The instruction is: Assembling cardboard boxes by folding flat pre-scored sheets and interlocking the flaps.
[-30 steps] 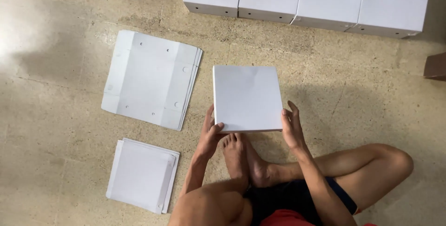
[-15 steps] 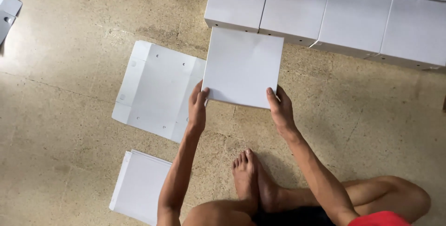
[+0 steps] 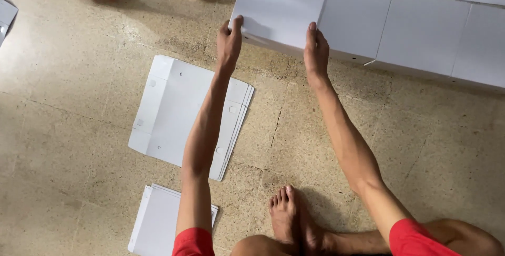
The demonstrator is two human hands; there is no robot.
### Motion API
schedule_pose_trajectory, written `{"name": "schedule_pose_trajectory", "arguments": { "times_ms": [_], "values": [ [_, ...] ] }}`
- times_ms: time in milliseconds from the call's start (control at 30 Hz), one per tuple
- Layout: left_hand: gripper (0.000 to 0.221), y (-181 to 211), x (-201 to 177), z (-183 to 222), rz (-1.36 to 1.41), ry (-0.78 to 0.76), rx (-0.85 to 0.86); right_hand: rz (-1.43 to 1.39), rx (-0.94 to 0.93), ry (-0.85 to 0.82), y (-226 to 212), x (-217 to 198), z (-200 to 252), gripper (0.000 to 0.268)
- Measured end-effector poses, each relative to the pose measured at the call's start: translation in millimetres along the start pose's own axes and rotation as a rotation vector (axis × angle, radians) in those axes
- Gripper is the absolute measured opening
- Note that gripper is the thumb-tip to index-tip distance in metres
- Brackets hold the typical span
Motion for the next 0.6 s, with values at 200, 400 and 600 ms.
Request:
{"name": "schedule_pose_trajectory", "arguments": {
  "times_ms": [200,400,600],
  "values": [
    [0.040,-20,7,-48,0.077,0.012,0.019,0.129,-0.075,-0.018,24,3,-56,0.049],
    [0.054,-5,8,-34,0.107,0.018,0.023,0.224,-0.305,0.055,31,3,-68,0.051],
    [0.069,-30,10,-44,0.093,0.032,0.084,0.212,-0.273,-0.002,33,2,-65,0.046]
  ]
}}
Point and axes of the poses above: each hand's wrist, its own z-axis away from the middle knuckle, its own x-axis out of the palm, y = z × x, the point moved 8 cm from there along -z, towards the middle knuckle, and after that the axes turned 10 degrees about -y, right-handed, at the moved point
